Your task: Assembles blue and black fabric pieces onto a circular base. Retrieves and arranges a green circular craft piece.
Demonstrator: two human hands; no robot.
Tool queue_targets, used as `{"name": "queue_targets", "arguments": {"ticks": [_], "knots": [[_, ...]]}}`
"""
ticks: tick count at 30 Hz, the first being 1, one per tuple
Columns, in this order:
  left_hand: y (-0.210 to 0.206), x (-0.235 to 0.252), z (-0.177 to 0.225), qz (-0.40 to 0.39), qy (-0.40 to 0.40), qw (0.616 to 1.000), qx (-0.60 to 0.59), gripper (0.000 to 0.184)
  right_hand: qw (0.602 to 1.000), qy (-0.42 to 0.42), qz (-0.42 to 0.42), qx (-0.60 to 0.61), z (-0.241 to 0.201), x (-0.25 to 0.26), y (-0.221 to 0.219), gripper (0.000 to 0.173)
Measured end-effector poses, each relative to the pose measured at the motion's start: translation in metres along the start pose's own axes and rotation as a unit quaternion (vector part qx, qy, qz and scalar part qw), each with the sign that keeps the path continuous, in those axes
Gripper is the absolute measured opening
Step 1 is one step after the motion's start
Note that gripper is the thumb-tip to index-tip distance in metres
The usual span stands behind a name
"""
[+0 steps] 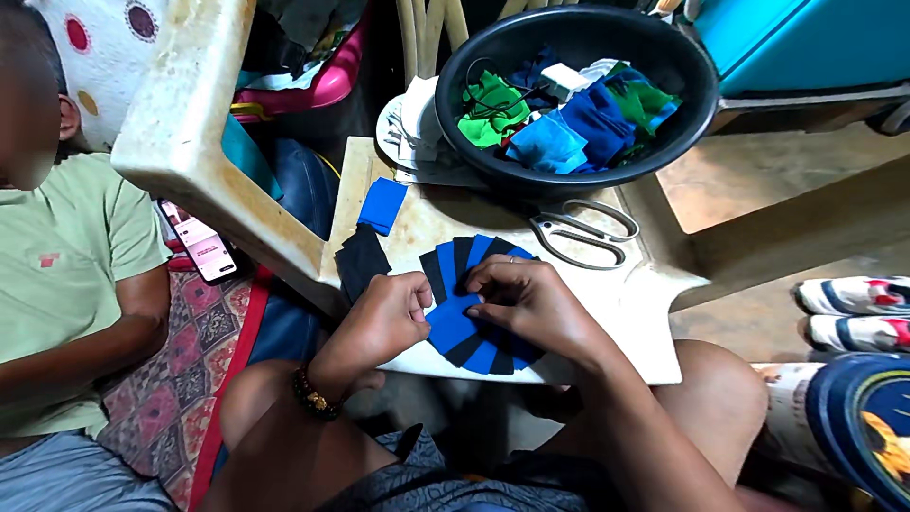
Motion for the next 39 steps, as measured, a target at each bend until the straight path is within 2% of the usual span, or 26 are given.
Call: {"name": "queue_targets", "arguments": {"ticks": [6,10,13,15,21,25,27,31,39], "knots": [[0.003,0.000,0.001,0.007,-0.007,1.000,0.004,0.018,1.000,0.004,0.002,0.009,-0.003,0.000,0.001,0.010],[0.010,0.001,0.009,0.053,-0.073,0.996,-0.029,0.024,0.998,0.018,0.006,0.055,-0.011,-0.001,0.000,0.009],[0.007,0.002,0.013,0.035,-0.098,0.992,-0.065,0.036,0.994,0.042,0.013,0.103,-0.019,-0.002,0.000,0.010],[0.003,0.001,0.013,0.009,-0.102,0.992,-0.078,0.036,0.992,0.051,0.022,0.115,-0.022,-0.002,0.003,0.010],[0.004,0.000,0.006,-0.029,-0.072,0.995,-0.058,0.025,0.992,0.037,0.032,0.117,-0.019,-0.002,0.010,0.014],[0.004,-0.006,0.007,-0.063,-0.029,0.980,-0.186,0.023,0.992,0.014,0.017,0.124,-0.018,-0.002,0.011,0.013],[-0.001,-0.007,0.006,-0.080,0.006,0.973,-0.215,0.024,0.993,0.004,0.011,0.116,-0.015,-0.002,0.010,0.013],[-0.007,-0.003,0.000,-0.062,0.036,0.985,-0.157,0.026,0.998,-0.004,0.009,0.059,-0.009,-0.002,0.004,0.012],[-0.003,0.001,-0.002,-0.008,0.023,0.996,-0.083,0.023,1.000,0.011,0.019,-0.003,-0.008,-0.002,0.001,0.012]]}}
Point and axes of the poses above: each hand's wrist, its own x-axis towards the middle knuckle, its own y-axis out of the back of the hand, z = x × y, the point moved 10 cm from there along x, towards the middle knuckle, and after that the axes turned 12 degrees about z, right-handed, at the moved point
